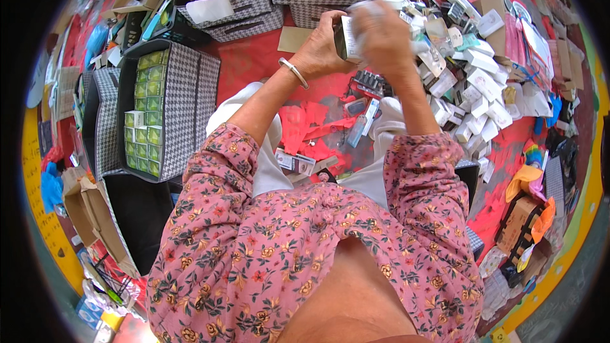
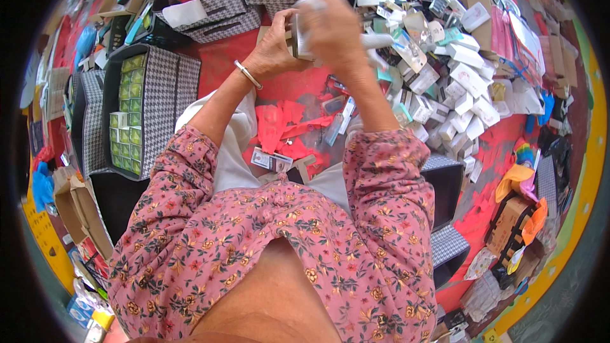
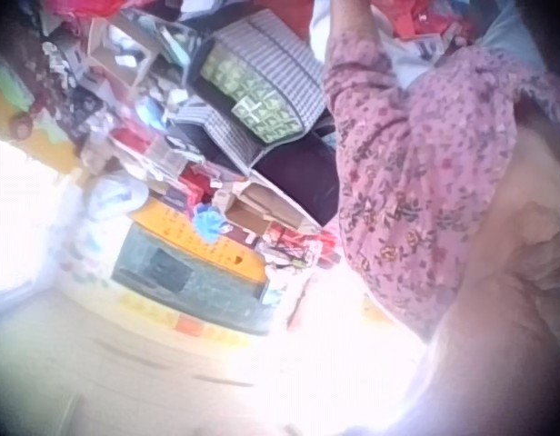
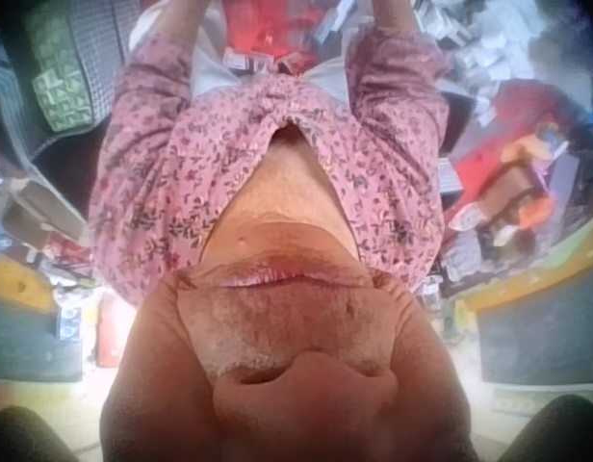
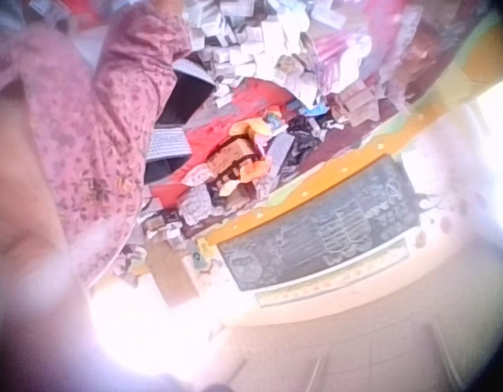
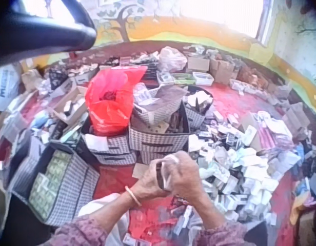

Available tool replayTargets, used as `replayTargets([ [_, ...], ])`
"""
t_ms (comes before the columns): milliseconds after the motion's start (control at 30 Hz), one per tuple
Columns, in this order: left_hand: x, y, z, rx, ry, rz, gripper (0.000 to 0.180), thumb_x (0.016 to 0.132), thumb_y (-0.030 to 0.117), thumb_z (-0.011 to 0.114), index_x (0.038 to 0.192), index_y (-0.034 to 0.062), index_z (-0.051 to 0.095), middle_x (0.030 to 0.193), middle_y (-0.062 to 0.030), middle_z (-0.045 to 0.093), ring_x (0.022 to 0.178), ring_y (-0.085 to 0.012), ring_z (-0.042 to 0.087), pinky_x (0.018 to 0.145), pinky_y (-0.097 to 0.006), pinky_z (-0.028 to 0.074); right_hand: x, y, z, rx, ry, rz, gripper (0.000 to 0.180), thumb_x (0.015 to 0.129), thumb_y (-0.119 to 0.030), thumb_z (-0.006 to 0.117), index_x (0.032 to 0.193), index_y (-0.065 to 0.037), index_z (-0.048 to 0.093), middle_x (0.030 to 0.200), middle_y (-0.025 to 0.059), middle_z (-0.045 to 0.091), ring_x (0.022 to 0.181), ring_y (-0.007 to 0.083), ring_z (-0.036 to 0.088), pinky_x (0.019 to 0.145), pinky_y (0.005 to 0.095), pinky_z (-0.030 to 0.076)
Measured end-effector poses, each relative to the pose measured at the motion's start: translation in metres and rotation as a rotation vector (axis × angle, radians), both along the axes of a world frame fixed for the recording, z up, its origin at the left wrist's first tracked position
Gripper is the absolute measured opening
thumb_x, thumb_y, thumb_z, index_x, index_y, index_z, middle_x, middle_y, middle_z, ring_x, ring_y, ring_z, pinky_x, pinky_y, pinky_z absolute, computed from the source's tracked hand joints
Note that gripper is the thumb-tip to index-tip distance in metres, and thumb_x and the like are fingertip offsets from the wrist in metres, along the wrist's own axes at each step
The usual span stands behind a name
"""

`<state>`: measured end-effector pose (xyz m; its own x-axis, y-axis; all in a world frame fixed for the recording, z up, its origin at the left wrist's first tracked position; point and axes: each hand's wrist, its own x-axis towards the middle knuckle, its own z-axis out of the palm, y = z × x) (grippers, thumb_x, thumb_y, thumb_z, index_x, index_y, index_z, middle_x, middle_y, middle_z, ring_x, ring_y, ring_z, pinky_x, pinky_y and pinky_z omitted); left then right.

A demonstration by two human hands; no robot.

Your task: The person sits on the floor and sorts through numerous small boxes and product containers, removes items from a red plastic bag, wipes a boxed product with a white cloth, and places it into an organized storage bin.

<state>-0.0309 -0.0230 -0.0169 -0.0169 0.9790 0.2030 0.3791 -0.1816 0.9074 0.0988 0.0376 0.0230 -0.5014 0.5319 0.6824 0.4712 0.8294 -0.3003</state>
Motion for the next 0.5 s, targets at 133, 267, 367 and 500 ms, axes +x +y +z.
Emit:
replayTargets([
  [133, 0.0, -0.008, 0.009, -0.142, 0.007, -0.135, 0.082, 0.049, 0.017, 0.078, 0.116, 0.0006, 0.034, 0.109, -0.012, 0.048, 0.106, -0.0205, 0.047, 0.09, -0.031, 0.039, 0.0, 0.002, -0.013, -0.232, -0.378, -0.04, 0.017, 0.082, -0.022, 0.051, 0.086, -0.007, 0.058, 0.081, 0.0096, 0.054, 0.074, 0.0248, 0.056, 0.062, 0.0301, 0.048],
  [267, 0.0, -0.008, -0.012, -0.104, -0.093, -0.172, 0.084, 0.047, 0.02, 0.08, 0.115, -0.0012, 0.034, 0.106, -0.0127, 0.048, 0.102, -0.0203, 0.047, 0.089, -0.031, 0.038, 0.014, 0.018, -0.018, -0.197, -0.276, -0.235, 0.016, 0.083, -0.022, 0.049, 0.086, -0.01, 0.059, 0.08, 0.0063, 0.052, 0.072, 0.0244, 0.056, 0.059, 0.0358, 0.047],
  [367, 0.001, -0.003, 0.004, -0.157, 0.01, -0.087, 0.084, 0.049, 0.013, 0.079, 0.117, -0.0003, 0.033, 0.106, -0.0109, 0.049, 0.1, -0.0181, 0.049, 0.088, -0.029, 0.041, 0.008, -0.002, -0.008, -0.077, -0.229, 0.178, 0.019, 0.083, -0.023, 0.049, 0.086, -0.007, 0.059, 0.078, 0.0092, 0.053, 0.069, 0.0274, 0.056, 0.059, 0.0376, 0.046],
  [500, -0.011, -0.003, -0.014, -0.236, -0.265, 0.047, 0.079, 0.051, 0.009, 0.077, 0.116, -0.0032, 0.033, 0.106, -0.0108, 0.049, 0.099, -0.0176, 0.049, 0.088, -0.029, 0.041, 0.016, -0.007, 0.01, -0.759, -0.147, 0.256, 0.018, 0.08, -0.024, 0.051, 0.084, -0.01, 0.061, 0.078, 0.0101, 0.056, 0.073, 0.0252, 0.057, 0.064, 0.0356, 0.047],
])
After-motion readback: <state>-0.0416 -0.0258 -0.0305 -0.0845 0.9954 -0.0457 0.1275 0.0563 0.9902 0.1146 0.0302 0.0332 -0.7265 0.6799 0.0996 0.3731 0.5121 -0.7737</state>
